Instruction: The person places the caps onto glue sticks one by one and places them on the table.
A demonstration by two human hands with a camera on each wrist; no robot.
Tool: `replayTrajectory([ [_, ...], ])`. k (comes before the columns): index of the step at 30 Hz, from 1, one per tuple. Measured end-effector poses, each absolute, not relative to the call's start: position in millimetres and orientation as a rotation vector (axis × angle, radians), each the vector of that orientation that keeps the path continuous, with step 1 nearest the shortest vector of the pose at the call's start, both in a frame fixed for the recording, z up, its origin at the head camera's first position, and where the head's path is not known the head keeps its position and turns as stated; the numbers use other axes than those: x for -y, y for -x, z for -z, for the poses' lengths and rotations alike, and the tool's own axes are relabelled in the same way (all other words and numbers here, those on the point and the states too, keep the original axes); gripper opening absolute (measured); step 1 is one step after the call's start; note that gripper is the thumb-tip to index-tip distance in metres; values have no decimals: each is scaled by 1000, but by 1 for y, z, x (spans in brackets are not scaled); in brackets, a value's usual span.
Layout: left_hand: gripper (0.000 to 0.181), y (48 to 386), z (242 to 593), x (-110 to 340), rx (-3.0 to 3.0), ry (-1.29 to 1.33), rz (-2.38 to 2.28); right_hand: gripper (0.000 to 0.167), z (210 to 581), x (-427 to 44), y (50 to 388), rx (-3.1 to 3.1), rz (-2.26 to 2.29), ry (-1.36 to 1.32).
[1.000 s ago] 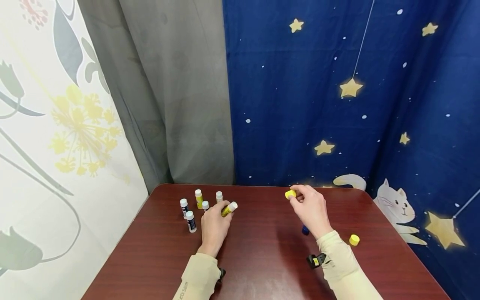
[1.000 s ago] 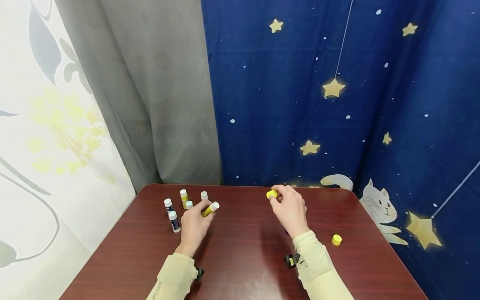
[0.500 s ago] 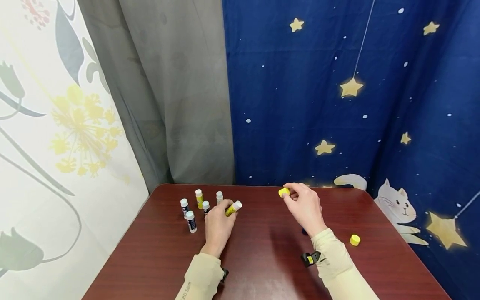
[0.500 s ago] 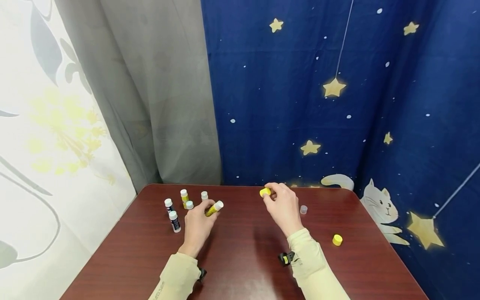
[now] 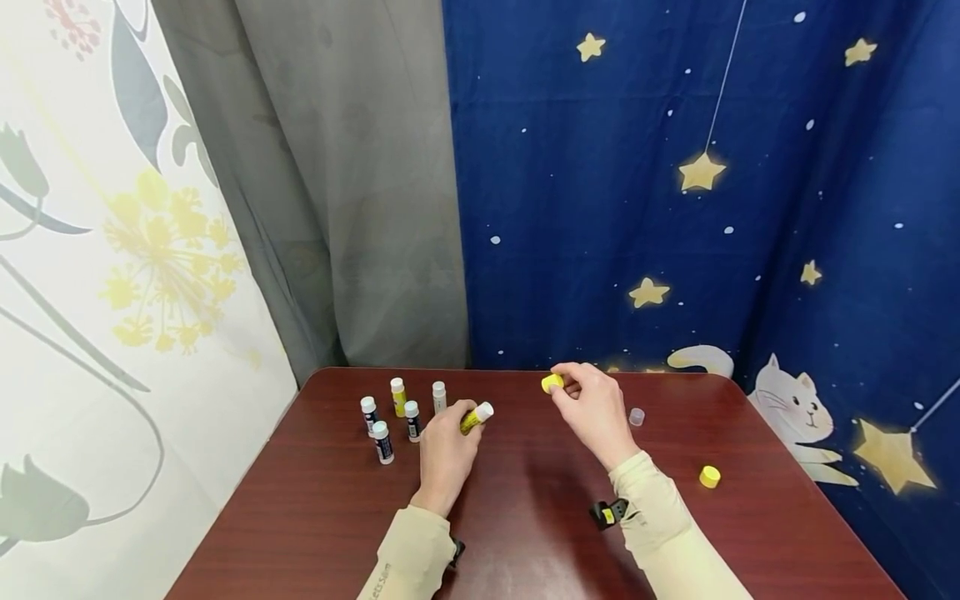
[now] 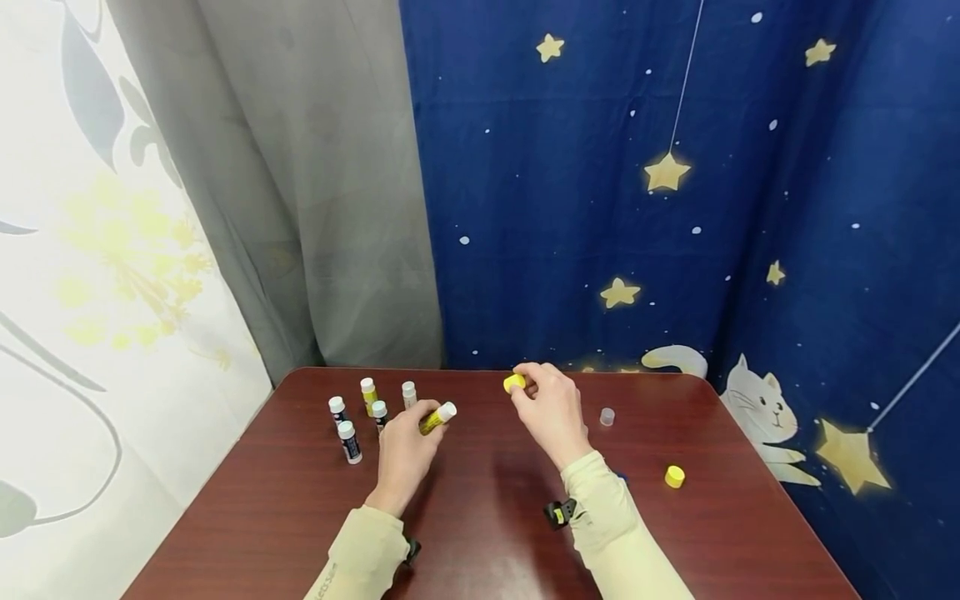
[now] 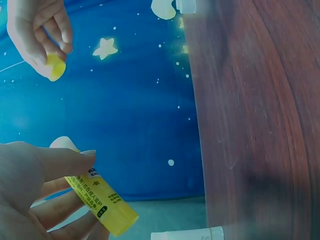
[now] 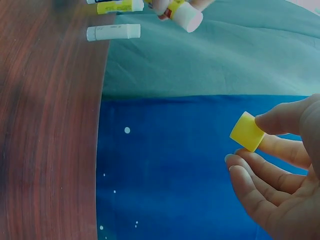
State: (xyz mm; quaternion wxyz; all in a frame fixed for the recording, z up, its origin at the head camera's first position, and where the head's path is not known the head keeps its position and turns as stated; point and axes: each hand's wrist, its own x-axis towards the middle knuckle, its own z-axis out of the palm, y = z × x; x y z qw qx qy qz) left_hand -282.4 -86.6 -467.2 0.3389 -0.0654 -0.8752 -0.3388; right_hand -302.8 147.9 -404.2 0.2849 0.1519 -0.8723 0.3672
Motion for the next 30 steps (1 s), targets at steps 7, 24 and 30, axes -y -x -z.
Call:
replayTrajectory([
  [7,32,284,466,81,2272,182,854,22,406,-137,302,2340,-996,-438],
  [24,31,286,460,73,2298,211,839,21,412,-115,299,2342,-987,-524],
  [30,32,284,461,71,2301,225,834,22,417,-111,297,2358,-997,-526],
])
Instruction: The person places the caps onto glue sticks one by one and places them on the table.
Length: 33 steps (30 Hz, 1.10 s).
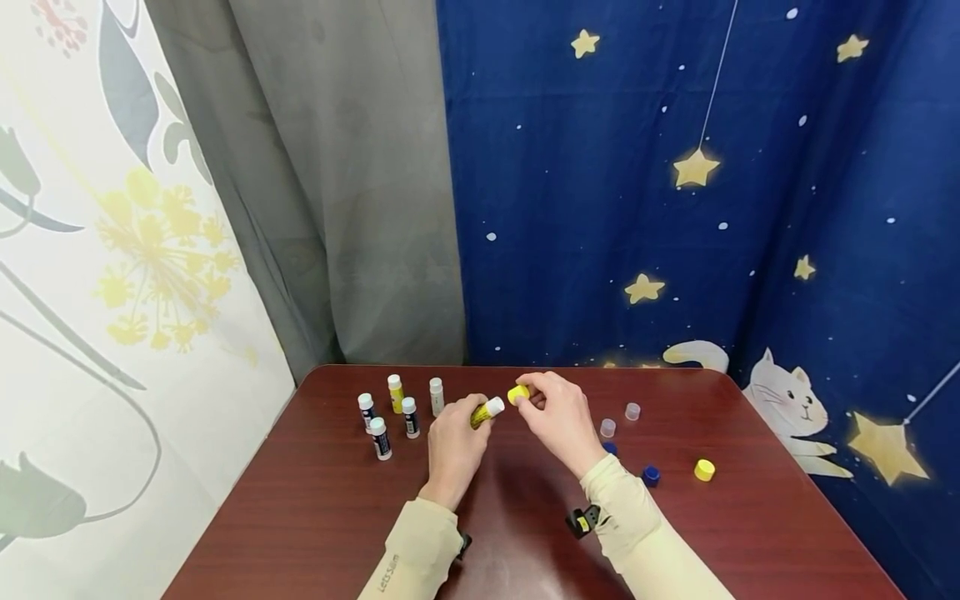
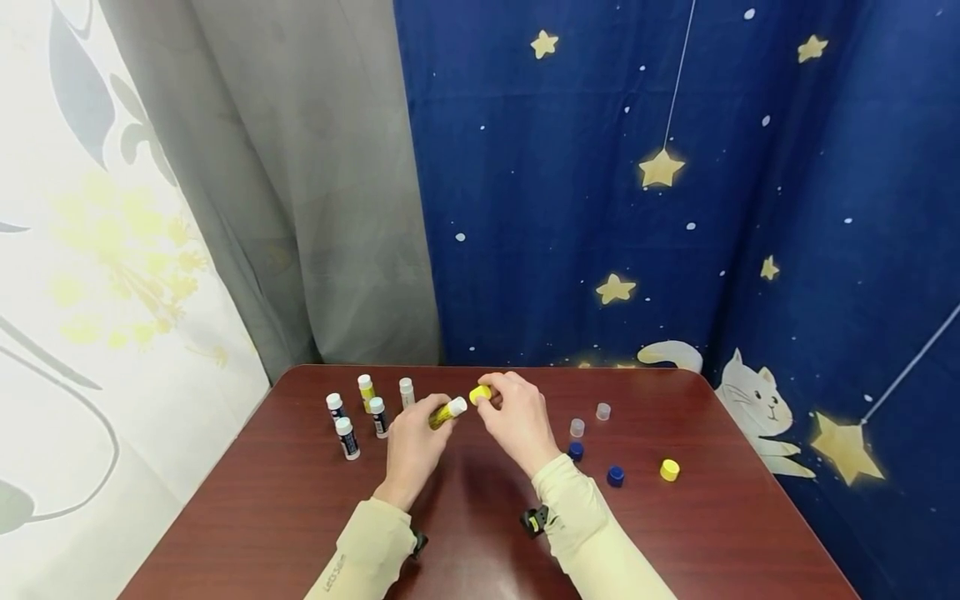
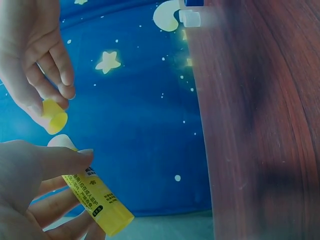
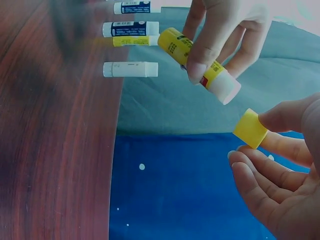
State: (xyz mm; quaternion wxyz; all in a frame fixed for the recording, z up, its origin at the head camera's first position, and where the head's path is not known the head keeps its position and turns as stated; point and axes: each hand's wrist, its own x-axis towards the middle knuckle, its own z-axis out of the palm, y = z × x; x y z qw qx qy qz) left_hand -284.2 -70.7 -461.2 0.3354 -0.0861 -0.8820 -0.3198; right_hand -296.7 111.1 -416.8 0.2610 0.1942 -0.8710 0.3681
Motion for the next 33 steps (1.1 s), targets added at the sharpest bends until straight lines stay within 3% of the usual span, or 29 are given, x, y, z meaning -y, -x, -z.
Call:
replayTrajectory([
  [33,31,283,460,65,2287,259,815,20,420,-102,291,2376,-1038,-540],
])
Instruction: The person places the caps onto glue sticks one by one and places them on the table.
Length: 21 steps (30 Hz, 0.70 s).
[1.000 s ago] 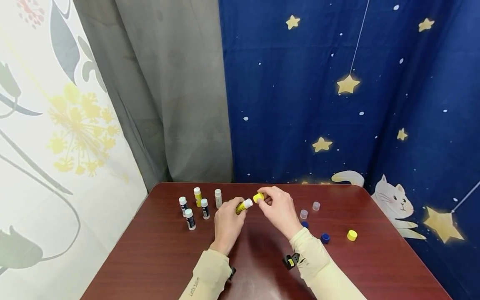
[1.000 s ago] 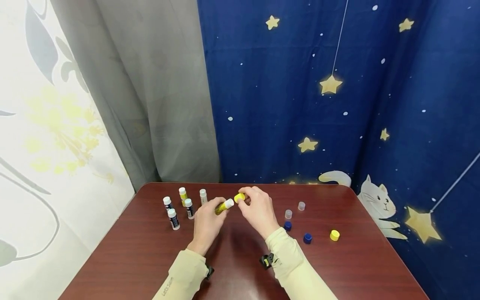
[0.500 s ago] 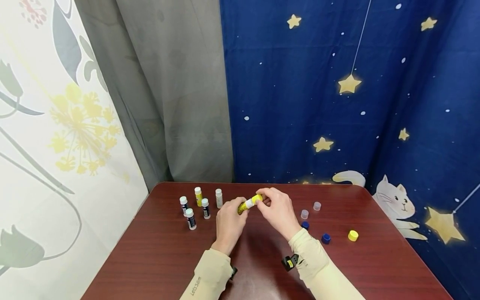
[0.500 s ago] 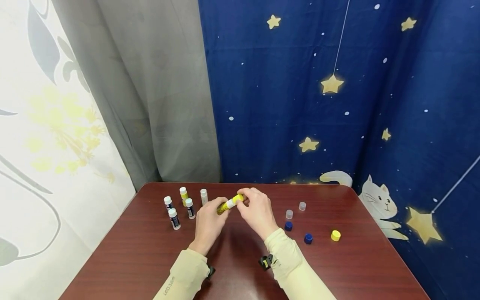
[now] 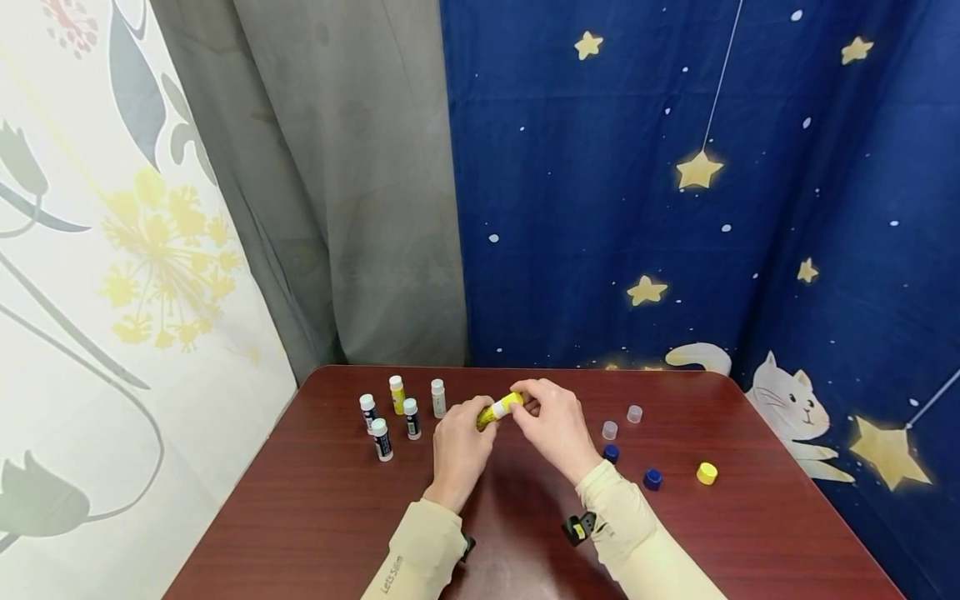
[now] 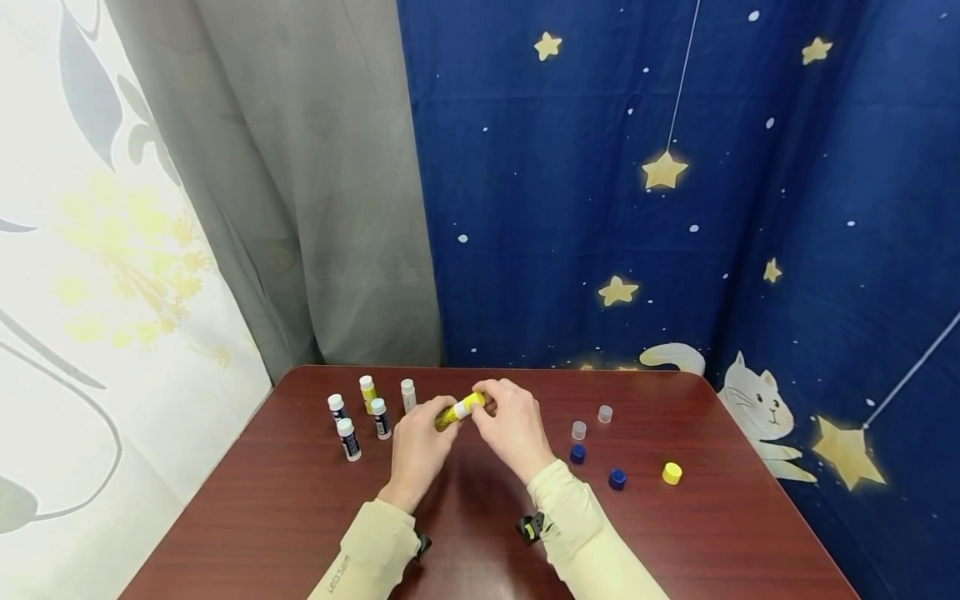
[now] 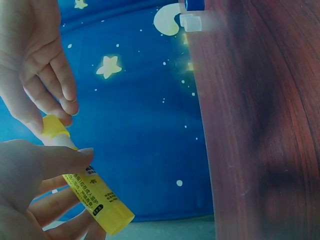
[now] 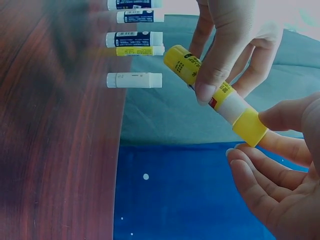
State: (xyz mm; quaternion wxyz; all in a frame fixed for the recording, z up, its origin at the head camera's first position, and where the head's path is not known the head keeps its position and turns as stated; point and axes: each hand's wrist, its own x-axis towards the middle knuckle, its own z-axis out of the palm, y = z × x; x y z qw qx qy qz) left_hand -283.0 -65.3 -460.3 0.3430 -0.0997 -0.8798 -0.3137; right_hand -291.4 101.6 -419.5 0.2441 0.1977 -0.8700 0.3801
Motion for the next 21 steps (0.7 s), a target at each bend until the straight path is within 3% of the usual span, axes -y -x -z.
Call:
replayTrajectory([
  [21,30,280,457,64,2305,265,832,18,422,-100,290,2371,-1032,-548],
])
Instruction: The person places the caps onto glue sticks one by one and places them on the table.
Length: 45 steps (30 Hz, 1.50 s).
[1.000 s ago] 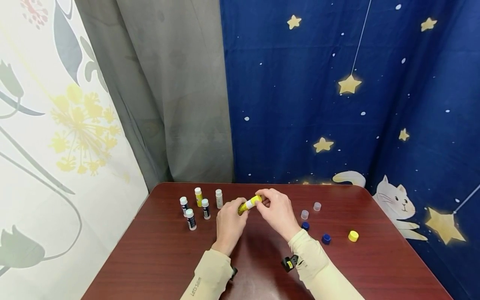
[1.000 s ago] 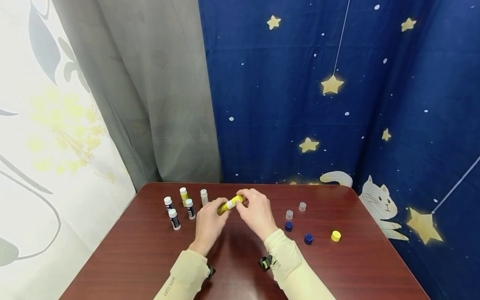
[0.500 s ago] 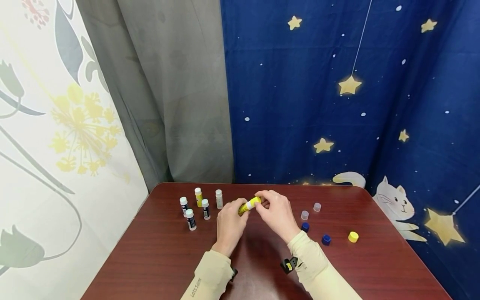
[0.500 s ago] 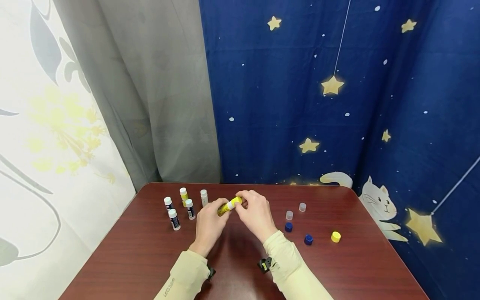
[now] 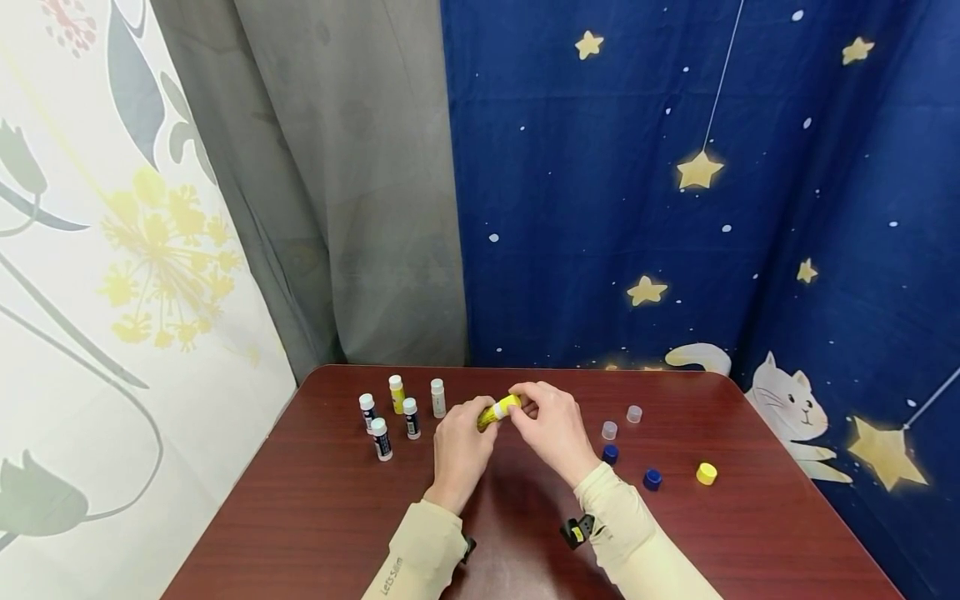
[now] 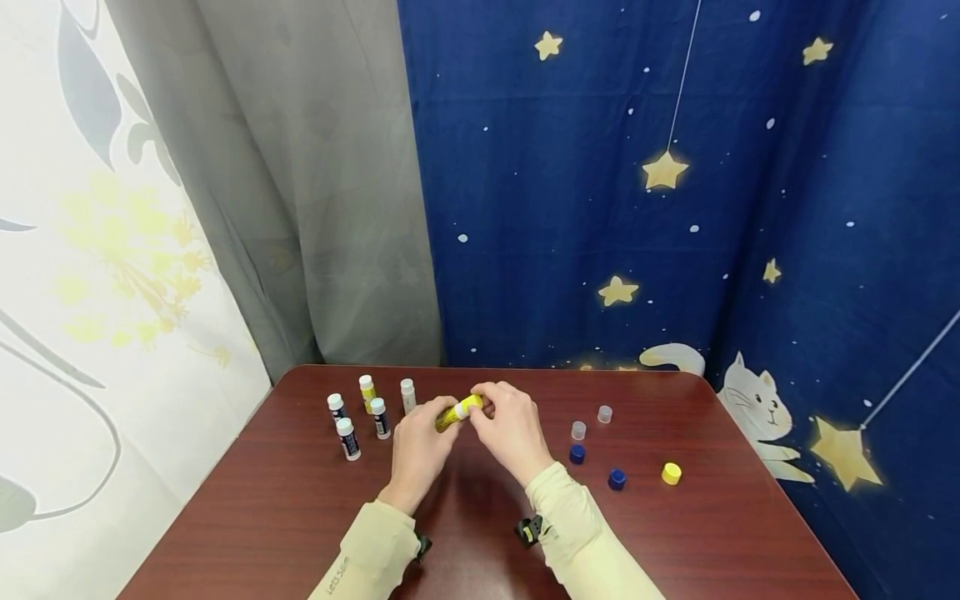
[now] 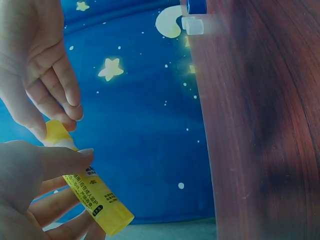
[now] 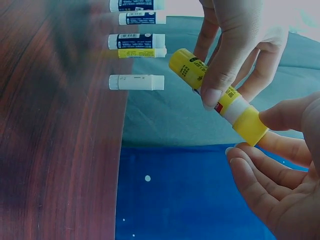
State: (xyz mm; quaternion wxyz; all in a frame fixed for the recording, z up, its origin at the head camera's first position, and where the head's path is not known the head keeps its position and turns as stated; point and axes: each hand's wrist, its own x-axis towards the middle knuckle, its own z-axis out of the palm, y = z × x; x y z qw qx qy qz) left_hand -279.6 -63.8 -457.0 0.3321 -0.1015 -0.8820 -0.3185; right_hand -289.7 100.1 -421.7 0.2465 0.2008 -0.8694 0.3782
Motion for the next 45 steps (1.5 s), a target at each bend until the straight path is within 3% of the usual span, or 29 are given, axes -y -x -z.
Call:
replayTrajectory([
  [45,32,276,454,60,2270,304,779,17,426,-98,287,2420,-1036,-563],
])
